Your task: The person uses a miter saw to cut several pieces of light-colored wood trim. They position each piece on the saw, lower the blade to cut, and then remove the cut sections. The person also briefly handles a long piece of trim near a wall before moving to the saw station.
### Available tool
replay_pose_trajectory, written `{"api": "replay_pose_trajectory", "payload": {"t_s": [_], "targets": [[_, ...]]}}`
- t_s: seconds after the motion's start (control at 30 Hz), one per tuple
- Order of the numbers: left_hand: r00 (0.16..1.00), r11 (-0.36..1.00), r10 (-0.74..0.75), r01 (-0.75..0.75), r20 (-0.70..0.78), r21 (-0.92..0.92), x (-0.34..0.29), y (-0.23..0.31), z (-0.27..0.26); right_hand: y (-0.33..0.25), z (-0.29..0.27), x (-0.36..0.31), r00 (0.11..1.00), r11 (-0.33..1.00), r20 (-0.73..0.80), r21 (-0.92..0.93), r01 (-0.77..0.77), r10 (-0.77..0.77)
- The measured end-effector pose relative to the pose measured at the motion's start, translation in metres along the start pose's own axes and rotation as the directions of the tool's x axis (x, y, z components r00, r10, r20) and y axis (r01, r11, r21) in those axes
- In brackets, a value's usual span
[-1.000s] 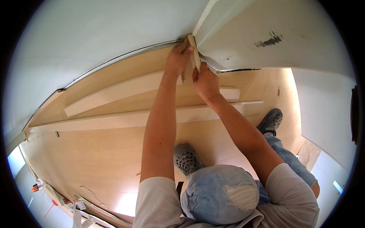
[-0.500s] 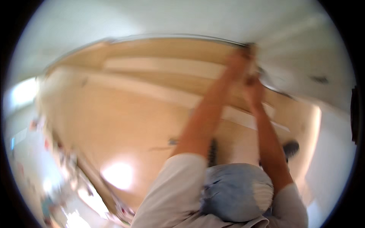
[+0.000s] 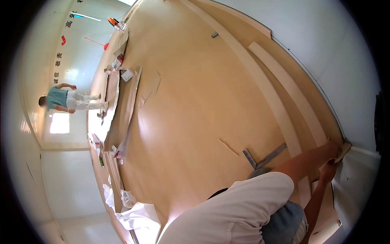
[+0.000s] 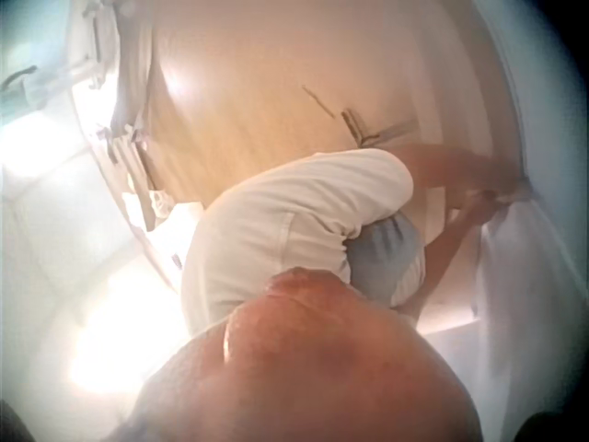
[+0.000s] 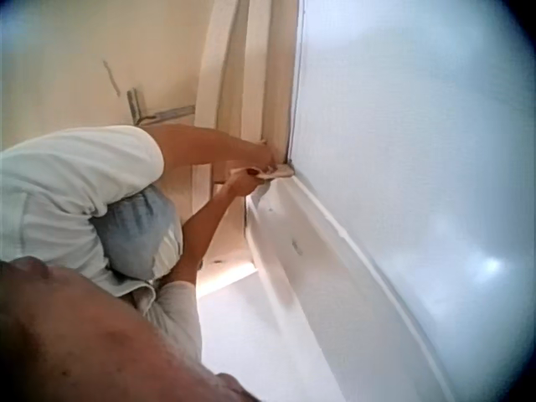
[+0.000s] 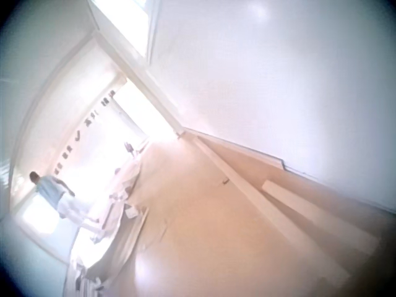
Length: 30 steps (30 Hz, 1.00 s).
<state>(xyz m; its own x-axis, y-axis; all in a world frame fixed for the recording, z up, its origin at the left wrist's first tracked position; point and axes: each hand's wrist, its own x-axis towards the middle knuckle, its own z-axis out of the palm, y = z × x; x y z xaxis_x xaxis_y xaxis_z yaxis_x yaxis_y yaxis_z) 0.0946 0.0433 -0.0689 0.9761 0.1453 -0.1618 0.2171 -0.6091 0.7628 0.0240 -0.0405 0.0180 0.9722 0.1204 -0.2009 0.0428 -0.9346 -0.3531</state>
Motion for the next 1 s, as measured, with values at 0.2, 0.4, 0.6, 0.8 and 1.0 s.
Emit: {"api": "replay_pose_trajectory", "payload": {"t_s": [0.2, 0.4, 0.6, 0.8, 1.0], "targets": [[1.000, 0.999, -0.014, 0.014, -0.009, -0.042, -0.016, -0.015, -0.034, 0.018, 0.037, 0.012, 0.987, 0.988, -0.058, -0.046, 0.146, -0.148], [0.971, 0.932, 0.203, -0.152, 0.125, -0.329, -0.020, -0.008, -0.058, 0.057, 0.035, 0.026, 0.957, 0.933, -0.060, -0.246, 0.262, -0.285], [0.967, 0.903, 0.018, 0.093, 0.254, -0.420, -0.005, 0.018, -0.109, -0.025, -0.005, -0.005, 0.991, 0.998, -0.118, 0.004, -0.058, 0.058], [0.974, 0.906, -0.031, 0.122, 0.224, -0.405, -0.018, 0.025, -0.112, -0.037, -0.014, -0.020, 0.986, 0.986, -0.047, 0.044, -0.161, 0.163], [0.966, 0.899, -0.070, 0.169, 0.248, -0.403, -0.015, 0.024, -0.118, -0.040, -0.010, -0.021, 0.987, 0.992, -0.120, 0.079, -0.099, 0.108]]}}
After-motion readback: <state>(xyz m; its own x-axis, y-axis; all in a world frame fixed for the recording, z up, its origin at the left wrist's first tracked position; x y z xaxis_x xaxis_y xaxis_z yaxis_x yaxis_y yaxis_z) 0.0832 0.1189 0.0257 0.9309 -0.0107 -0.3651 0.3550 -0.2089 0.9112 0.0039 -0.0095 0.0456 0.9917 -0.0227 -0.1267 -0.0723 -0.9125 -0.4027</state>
